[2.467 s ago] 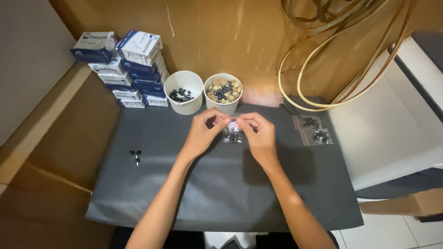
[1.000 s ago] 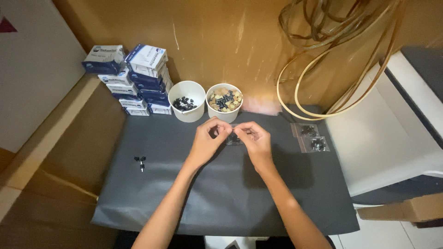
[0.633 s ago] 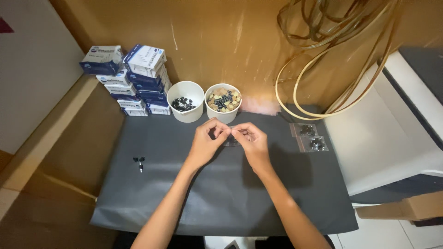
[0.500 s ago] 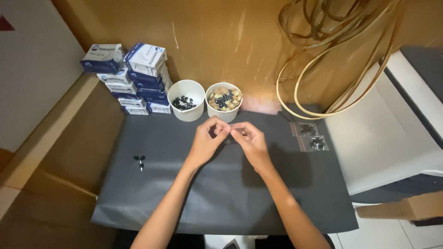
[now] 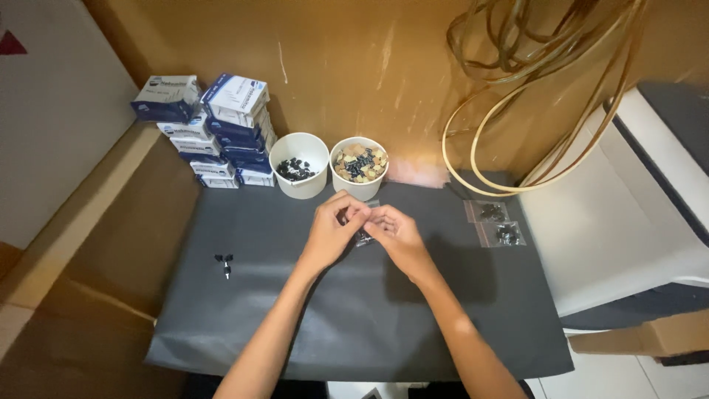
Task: Assembling small electronic components and placing them into a plastic bag
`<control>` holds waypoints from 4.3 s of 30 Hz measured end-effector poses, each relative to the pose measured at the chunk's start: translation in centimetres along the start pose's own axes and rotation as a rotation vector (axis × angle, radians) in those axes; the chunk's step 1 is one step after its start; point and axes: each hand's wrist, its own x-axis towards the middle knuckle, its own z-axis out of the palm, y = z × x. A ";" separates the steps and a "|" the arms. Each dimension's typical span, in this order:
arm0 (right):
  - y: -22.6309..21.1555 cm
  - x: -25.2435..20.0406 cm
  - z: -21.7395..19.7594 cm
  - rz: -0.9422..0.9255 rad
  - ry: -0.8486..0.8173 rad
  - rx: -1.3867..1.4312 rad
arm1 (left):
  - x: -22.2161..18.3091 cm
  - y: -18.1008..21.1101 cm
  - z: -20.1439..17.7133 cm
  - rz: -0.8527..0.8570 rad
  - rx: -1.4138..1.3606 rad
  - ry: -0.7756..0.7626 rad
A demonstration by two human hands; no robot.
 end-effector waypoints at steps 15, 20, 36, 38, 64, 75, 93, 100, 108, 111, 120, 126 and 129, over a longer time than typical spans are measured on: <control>0.1 0.1 -0.8 0.035 0.033 0.222 | -0.3 0.4 -0.1 -0.181 -0.007 0.109; -0.3 0.3 -1.5 -0.010 0.117 0.236 | -0.3 -0.5 -0.1 -0.200 -0.005 0.037; -1.0 -3.5 -14.8 0.005 0.350 -0.126 | 0.4 3.3 12.8 -0.069 0.377 -0.398; 0.1 -5.2 -18.0 0.029 0.393 -0.184 | 0.7 1.7 16.4 0.042 0.432 -0.433; 1.6 -10.6 -21.2 -0.051 0.749 -0.855 | -0.9 -0.2 22.3 0.422 0.658 -0.378; 0.7 -6.2 -11.9 -0.524 0.551 -1.022 | 2.3 2.8 7.6 0.529 0.629 0.060; -1.4 6.9 13.8 0.335 0.243 0.132 | 1.8 -5.3 -13.4 -0.433 0.323 0.319; 0.0 8.3 12.9 0.269 0.247 0.166 | 2.7 -6.7 -12.7 -0.417 0.192 0.326; 0.9 8.2 13.4 0.211 0.255 0.124 | 2.5 -6.8 -13.2 -0.398 0.103 0.284; 0.0 6.3 14.2 0.164 0.288 0.079 | 1.3 -5.4 -14.2 -0.379 0.101 0.247; 0.9 1.5 16.0 -0.285 0.153 -0.128 | -1.9 -0.6 -19.1 -0.373 0.278 0.149; 1.7 0.8 16.6 -0.351 0.031 -0.153 | -4.6 -0.4 -20.6 -0.290 0.216 0.117; 0.6 0.6 16.6 -0.413 0.051 -0.291 | -5.3 0.9 -20.3 -0.314 0.226 0.157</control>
